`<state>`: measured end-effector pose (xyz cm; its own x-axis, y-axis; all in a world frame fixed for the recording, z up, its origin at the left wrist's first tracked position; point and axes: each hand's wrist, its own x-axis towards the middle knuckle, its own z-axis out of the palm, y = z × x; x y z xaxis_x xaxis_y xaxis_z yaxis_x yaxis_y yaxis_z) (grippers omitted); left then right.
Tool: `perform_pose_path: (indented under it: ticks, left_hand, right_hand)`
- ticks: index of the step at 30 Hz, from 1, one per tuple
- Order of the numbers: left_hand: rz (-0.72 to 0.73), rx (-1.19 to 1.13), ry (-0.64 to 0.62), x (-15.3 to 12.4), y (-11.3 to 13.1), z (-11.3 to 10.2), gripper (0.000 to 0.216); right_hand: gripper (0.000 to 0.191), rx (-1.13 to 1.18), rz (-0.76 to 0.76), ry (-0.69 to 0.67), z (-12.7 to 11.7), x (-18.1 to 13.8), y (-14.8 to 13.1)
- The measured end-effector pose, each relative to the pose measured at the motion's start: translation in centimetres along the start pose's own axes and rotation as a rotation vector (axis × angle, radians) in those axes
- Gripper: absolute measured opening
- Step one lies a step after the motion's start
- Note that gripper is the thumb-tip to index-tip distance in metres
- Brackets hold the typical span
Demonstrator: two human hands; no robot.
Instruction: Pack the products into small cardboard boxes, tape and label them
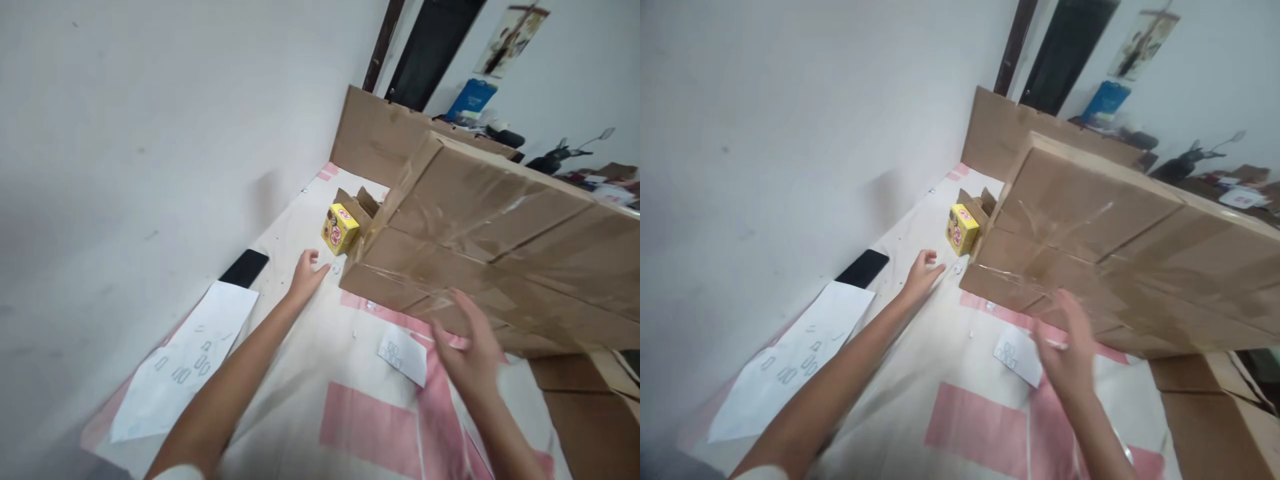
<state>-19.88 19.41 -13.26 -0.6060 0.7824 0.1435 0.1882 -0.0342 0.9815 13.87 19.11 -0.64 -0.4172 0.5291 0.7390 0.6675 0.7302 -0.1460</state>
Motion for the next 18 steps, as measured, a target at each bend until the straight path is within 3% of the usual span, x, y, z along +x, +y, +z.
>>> perform_pose_path:
  ticks: [3,4,6,8,9,10,12,15,18]
  left_hand:
    - [0.057,0.042,0.011,6.5,-0.6,2.6,0.097]
    - [0.080,0.051,-0.002,8.3,-0.8,3.5,0.104]
    - [0.128,0.064,-0.036,10.8,-1.4,5.1,0.111]
    - [0.169,0.072,-0.061,12.3,-2.2,6.3,0.120]
    - [0.187,0.073,-0.064,12.6,-2.6,6.8,0.124]
    - [0.200,0.070,-0.060,12.8,-3.1,7.1,0.127]
    - [0.221,0.051,-0.032,12.9,-3.6,7.6,0.128]
    - [0.240,-0.008,0.044,13.1,-3.3,7.4,0.130]
    - [0.240,-0.093,0.147,14.0,-1.6,5.9,0.132]
  right_hand:
    - [0.048,0.177,-0.243,-0.248,10.0,8.7,-8.2]
    - [0.048,0.166,-0.240,-0.321,12.9,11.6,-10.2]
    - [0.051,-0.008,-0.055,-0.465,17.9,17.2,-12.6]
    - [0.054,-0.234,0.361,-0.493,21.5,21.4,-13.1]
    - [0.056,-0.294,0.482,-0.486,22.8,22.8,-12.9]
    - [0.054,-0.337,0.574,-0.473,23.8,23.8,-12.5]
    - [0.045,-0.368,0.613,-0.455,24.9,24.3,-11.7]
    - [0.033,-0.364,0.531,-0.469,24.8,23.3,-11.2]
    - [0.034,-0.294,0.361,-0.410,23.2,22.2,-12.3]
